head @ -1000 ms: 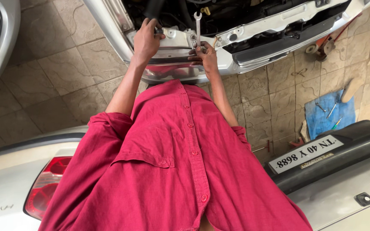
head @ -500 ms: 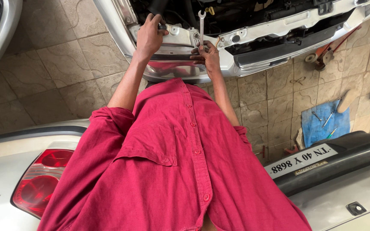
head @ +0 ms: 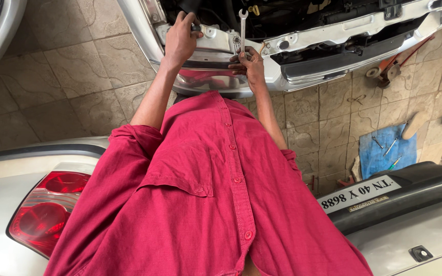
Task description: The person uses a wrench to tighten bolts on the front bumper and radiator support of a white car with the hood open. They work on both the left and right sides of the front frame, reaching into the engine bay to secure components.
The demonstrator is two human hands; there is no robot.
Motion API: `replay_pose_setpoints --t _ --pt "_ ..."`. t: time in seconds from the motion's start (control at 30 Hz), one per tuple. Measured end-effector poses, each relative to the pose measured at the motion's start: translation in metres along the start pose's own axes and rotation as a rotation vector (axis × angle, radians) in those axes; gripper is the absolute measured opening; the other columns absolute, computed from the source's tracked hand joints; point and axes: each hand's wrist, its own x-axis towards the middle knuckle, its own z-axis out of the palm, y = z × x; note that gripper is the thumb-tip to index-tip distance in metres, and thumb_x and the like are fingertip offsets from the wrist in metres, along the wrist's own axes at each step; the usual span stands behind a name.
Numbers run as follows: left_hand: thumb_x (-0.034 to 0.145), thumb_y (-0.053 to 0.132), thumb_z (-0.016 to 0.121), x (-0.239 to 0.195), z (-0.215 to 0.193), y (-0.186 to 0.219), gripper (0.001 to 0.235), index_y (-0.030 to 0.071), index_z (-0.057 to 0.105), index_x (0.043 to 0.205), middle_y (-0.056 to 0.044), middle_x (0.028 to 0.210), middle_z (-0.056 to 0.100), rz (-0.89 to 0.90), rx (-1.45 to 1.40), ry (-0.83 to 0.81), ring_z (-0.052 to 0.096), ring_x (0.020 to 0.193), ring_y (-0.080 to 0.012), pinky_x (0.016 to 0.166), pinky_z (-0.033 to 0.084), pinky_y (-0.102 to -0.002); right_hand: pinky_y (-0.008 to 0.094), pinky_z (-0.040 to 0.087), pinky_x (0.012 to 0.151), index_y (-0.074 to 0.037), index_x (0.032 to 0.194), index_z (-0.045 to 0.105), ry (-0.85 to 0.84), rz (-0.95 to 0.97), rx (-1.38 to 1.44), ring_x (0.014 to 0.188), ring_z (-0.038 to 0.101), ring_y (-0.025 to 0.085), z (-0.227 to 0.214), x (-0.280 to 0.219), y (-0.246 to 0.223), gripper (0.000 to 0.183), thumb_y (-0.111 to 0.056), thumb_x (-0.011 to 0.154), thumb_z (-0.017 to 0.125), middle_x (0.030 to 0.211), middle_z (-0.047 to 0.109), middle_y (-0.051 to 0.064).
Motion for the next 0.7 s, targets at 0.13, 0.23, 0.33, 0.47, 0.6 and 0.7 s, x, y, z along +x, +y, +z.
replay_pose_setpoints --t 0.13,0.23,0.33,0.47,0.6,0.7 --pt "0.092 0.015 0.079 0.0019 0.0038 -0.0029 0.031 0.006 0.06 0.115 -0.013 0.109 0.06 0.002 0.035 0.0 0.067 0.088 -0.0396 0.068 0.049 -0.052 0.03 0.062 0.057 -0.004 0.117 0.059 -0.014 -0.008 0.014 0.078 0.08 0.024 0.0003 -0.0017 -0.0014 0.034 -0.034 0.101 0.067 0.094 0.076 0.015" --pt "0.092 0.015 0.079 0.0016 0.0043 -0.0039 0.031 0.006 0.06 0.115 -0.013 0.108 0.06 0.008 0.039 0.005 0.067 0.089 -0.0399 0.068 0.048 -0.053 0.03 0.062 0.057 -0.004 0.117 0.059 -0.011 -0.005 0.011 0.078 0.08 0.025 0.0007 -0.0018 -0.0018 0.035 -0.034 0.101 0.067 0.094 0.076 0.015" --pt "0.093 0.015 0.079 0.0013 0.0045 -0.004 0.031 0.006 0.06 0.115 -0.013 0.108 0.06 0.006 0.034 0.003 0.066 0.089 -0.0401 0.068 0.048 -0.053 0.03 0.063 0.056 -0.004 0.116 0.059 -0.003 0.009 0.009 0.078 0.08 0.025 0.0006 -0.0014 -0.0019 0.034 -0.034 0.101 0.067 0.094 0.076 0.015" --pt "0.092 0.014 0.079 0.0014 0.0053 -0.0055 0.03 0.007 0.06 0.114 -0.013 0.109 0.06 0.024 0.033 0.017 0.066 0.089 -0.0407 0.068 0.048 -0.053 0.03 0.062 0.056 -0.004 0.116 0.059 -0.012 0.002 0.01 0.078 0.08 0.025 0.0004 -0.0011 -0.0018 0.035 -0.035 0.101 0.067 0.094 0.077 0.015" --pt "0.093 0.016 0.08 0.0006 0.0057 -0.0052 0.03 0.006 0.059 0.112 -0.014 0.108 0.059 0.034 0.04 0.023 0.065 0.086 -0.0414 0.066 0.047 -0.054 0.03 0.063 0.058 -0.004 0.116 0.059 -0.014 -0.002 -0.004 0.078 0.08 0.025 0.0002 -0.0024 -0.0028 0.036 -0.035 0.101 0.067 0.094 0.077 0.015" --pt "0.092 0.013 0.079 -0.0004 0.004 -0.0031 0.03 0.006 0.059 0.113 -0.015 0.107 0.059 0.049 0.025 0.033 0.064 0.086 -0.042 0.066 0.047 -0.053 0.03 0.063 0.058 -0.004 0.116 0.06 -0.003 -0.001 -0.006 0.078 0.08 0.025 0.0012 -0.0024 -0.0041 0.037 -0.036 0.101 0.067 0.095 0.077 0.015"
